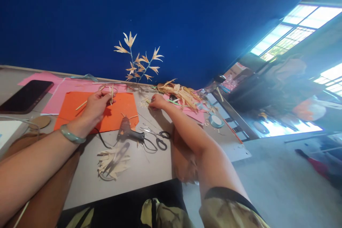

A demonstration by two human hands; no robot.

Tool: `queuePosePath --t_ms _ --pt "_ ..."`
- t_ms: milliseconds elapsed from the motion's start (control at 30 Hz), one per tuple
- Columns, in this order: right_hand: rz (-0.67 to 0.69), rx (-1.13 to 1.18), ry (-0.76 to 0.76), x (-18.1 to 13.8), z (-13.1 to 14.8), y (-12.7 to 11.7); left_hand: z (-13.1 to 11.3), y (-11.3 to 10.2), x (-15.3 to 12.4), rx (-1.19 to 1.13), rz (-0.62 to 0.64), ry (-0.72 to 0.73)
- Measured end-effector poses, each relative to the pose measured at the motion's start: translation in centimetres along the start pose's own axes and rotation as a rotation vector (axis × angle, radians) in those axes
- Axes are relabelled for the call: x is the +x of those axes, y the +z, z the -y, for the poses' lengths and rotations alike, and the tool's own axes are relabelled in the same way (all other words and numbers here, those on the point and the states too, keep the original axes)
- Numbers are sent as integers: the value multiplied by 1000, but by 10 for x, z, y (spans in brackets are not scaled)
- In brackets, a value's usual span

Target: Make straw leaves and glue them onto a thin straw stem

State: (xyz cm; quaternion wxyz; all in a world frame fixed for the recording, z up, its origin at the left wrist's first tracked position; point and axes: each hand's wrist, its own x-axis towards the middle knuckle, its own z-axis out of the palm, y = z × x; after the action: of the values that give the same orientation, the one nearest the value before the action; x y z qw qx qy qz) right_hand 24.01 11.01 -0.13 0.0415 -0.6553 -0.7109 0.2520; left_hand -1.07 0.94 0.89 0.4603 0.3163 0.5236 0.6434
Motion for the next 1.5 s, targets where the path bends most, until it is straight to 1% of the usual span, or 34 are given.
queuePosePath --t_ms 133,233,300,433,567,667,767,900,1100,1267,1500 --pt "-61 -54 -22 27 13 -2 0 -1 0 11 11 -1" --pt "-107 -143 -27 42 15 -7 2 -2 2 9 12 19" --pt "-127 -197 -64 46 14 -7 3 -2 3 9 19 25" --pt "-92 -260 -235 41 13 1 3 -1 4 4 20 11" --pt "-2 -287 -394 25 8 1 -1 0 2 8 22 -9" --pt "73 -298 -459 17 0 -8 -4 0 -1 11 26 -26" --pt "126 -292 -489 16 -9 -14 -4 0 -2 14 29 -32" --pt "104 -237 -504 23 -16 -9 -3 0 -2 10 20 -28" --pt "83 -121 -644 32 -16 -1 -3 0 -1 1 29 -33" --pt "72 -138 -681 35 -9 1 -1 -1 0 10 26 -40" --pt "21 -196 -608 35 -1 8 -2 -1 -2 1 37 -55"
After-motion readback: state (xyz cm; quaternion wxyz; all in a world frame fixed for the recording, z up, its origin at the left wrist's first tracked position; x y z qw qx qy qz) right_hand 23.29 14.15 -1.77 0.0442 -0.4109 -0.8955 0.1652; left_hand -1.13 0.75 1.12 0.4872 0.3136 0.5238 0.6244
